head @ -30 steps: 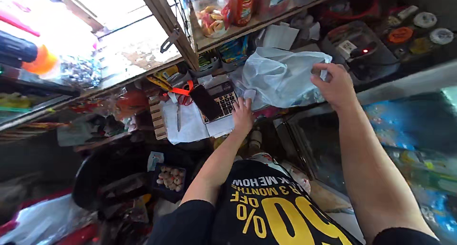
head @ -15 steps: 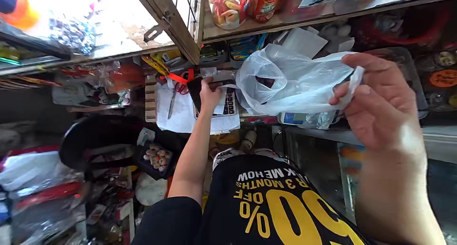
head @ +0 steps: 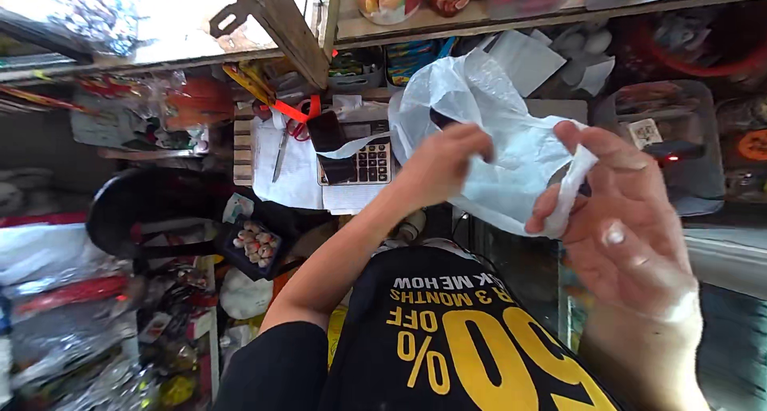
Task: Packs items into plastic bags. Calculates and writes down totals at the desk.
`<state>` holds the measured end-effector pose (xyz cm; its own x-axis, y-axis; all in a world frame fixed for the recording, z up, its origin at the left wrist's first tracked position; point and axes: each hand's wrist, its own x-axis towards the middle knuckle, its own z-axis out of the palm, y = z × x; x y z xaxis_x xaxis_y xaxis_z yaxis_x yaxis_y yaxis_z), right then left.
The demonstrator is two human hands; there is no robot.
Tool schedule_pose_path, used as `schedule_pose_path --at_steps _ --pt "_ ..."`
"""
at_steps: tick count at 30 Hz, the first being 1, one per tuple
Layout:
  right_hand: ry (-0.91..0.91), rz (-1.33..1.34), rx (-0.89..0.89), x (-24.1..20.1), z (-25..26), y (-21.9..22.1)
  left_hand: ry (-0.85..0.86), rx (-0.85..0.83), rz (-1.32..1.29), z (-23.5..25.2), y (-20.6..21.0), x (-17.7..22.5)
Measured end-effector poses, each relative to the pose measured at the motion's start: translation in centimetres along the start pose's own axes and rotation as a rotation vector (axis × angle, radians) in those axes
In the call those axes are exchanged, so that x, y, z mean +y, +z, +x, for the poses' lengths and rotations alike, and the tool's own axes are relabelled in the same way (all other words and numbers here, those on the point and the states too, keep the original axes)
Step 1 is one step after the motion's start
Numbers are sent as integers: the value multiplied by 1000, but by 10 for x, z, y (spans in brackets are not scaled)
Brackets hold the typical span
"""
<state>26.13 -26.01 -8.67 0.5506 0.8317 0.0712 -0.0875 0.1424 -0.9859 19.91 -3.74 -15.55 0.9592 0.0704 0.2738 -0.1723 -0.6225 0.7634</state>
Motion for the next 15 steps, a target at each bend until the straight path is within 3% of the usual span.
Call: schedule_pose_path --at_steps 2,4,6,9,12,15 --pt "0 -21 -8 -1 -3 12 -56 -299 136 11 23 -6" --pt "-22 -29 18 -5 -9 17 -219 -301 335 7 22 -23" --pt "-55 -29 55 -6 -16 18 -386 -269 491 0 -5 -37" --pt "-66 -12 97 -4 -24 19 -606 -415 570 -5 -53 -38" --pt "-90 -20 105 -5 -24 23 -562 -474 679 -6 -71 -32" --pt "-105 -28 100 -10 -20 24 -467 -431 749 -2 -73 -18"
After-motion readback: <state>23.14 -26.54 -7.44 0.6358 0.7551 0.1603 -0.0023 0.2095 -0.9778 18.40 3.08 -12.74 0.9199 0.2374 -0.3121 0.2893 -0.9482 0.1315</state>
